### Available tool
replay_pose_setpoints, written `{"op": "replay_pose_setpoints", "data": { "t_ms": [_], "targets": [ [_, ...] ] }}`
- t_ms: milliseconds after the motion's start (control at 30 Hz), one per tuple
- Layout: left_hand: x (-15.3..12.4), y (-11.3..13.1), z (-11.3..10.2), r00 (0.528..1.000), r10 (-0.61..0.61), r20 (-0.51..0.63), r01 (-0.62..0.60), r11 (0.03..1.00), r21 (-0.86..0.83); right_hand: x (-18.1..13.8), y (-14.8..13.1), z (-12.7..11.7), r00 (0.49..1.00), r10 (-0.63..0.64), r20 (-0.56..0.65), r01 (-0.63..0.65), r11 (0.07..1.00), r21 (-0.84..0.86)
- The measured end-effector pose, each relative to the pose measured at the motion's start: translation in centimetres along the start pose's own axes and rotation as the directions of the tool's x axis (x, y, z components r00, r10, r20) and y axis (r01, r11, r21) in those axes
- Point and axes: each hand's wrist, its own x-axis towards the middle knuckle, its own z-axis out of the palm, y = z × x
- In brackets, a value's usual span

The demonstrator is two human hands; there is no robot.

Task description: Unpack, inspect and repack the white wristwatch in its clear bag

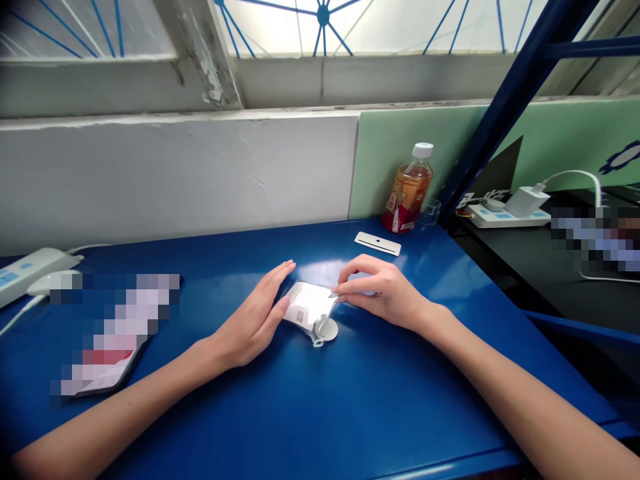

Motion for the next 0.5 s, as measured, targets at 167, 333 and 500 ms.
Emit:
{"op": "replay_pose_setpoints", "data": {
  "t_ms": [167,333,500],
  "targets": [
    [0.1,-0.5,0.2,0.992,-0.058,-0.114,0.046,0.993,-0.109,0.4,-1.4,-0.1,0.948,0.299,-0.109,-0.232,0.884,0.406],
    [0.1,-0.4,0.0,0.993,-0.029,-0.116,0.014,0.991,-0.132,0.3,-1.5,0.1,0.838,0.529,-0.135,-0.388,0.750,0.536],
    [0.0,-0.2,-0.2,0.993,-0.009,-0.121,-0.004,0.994,-0.110,0.6,-1.3,0.7,0.763,0.634,-0.127,-0.474,0.682,0.557]
  ]
}}
